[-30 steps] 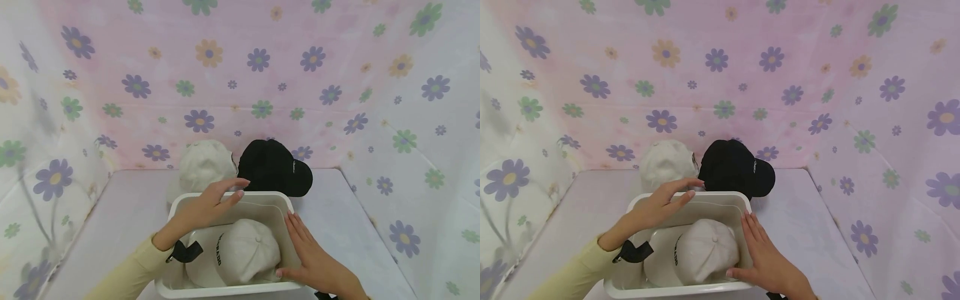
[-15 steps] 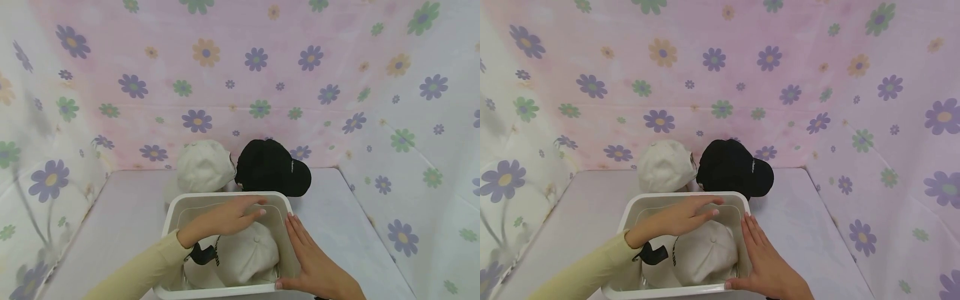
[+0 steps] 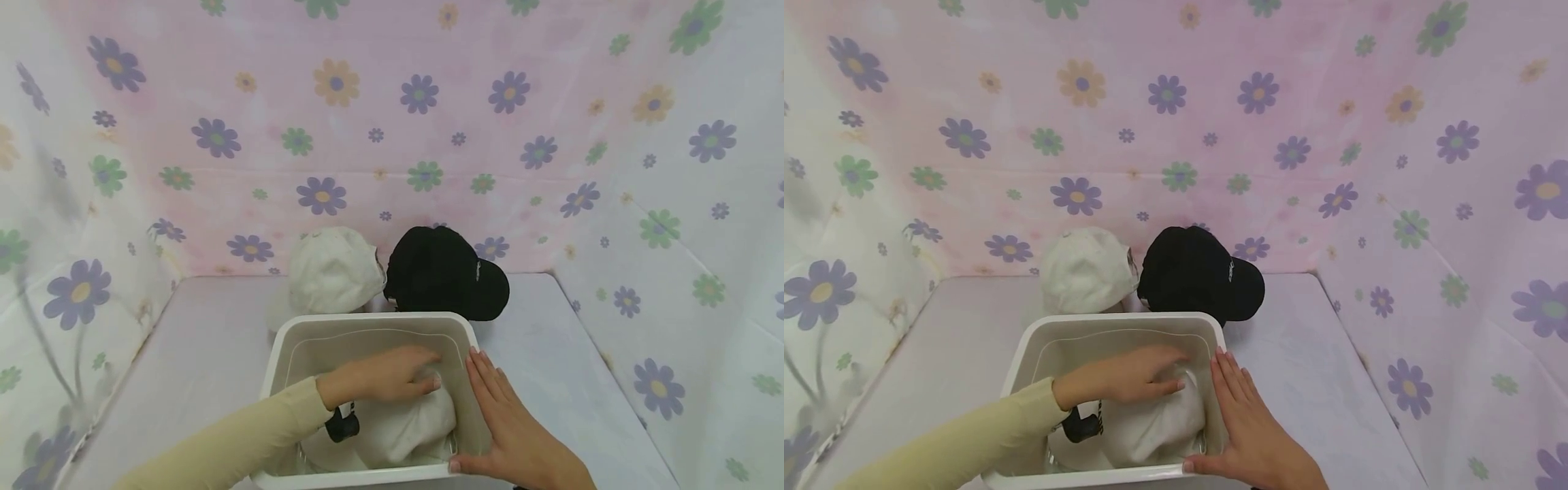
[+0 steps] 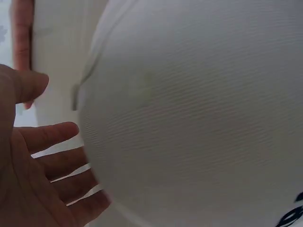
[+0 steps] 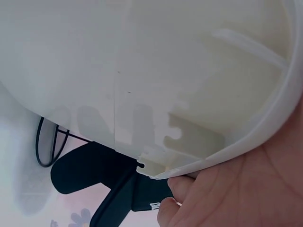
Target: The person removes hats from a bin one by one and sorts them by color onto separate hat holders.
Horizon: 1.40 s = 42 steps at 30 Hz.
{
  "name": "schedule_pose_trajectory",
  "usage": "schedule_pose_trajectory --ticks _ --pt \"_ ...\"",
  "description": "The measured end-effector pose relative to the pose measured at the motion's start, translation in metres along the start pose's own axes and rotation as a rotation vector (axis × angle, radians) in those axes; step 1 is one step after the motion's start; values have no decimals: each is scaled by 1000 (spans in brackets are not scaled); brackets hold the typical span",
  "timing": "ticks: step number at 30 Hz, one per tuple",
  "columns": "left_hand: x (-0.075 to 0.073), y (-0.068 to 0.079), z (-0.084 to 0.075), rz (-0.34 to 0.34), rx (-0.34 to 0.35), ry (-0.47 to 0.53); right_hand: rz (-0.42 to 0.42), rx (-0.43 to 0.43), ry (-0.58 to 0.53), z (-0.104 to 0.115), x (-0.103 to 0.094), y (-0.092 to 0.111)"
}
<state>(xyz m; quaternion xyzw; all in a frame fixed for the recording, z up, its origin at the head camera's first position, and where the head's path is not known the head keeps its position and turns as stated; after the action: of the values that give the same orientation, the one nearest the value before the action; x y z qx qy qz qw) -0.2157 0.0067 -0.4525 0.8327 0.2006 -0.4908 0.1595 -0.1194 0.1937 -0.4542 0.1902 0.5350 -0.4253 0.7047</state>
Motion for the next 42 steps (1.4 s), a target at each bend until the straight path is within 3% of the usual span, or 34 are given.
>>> schedule_pose_trajectory --ticks 6,14,18,24,32,36,42 --pt "23 -3 -2 95 -6 -153 4 13 -24 -1 0 4" --pt "32 -1 -5 178 -92 -209 23 39 -48 -2 0 6" --pt "32 0 -5 191 -120 -229 -11 11 -56 0 -1 5" --pt "26 4 3 229 -193 -180 -34 2 -73 2 -1 3" --pt "25 5 1 323 -156 -241 -31 25 -88 0 2 1" --pt "20 6 1 312 -157 -226 -38 22 -96 -1 3 1" --pt "6 9 1 288 -124 -125 -18 51 -124 -3 3 -1"
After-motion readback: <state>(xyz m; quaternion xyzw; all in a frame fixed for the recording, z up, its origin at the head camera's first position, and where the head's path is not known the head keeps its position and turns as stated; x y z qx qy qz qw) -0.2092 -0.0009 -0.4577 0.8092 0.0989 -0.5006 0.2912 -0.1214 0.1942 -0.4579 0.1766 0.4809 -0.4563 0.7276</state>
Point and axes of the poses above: each hand's wrist, its own y-axis away from the middle knuckle, its own x-axis out of the palm, z = x × y, the point moved 4 cm from there along -y, towards the middle knuckle, and after that the axes turned 4 degrees about z, right-handed, at the moved point
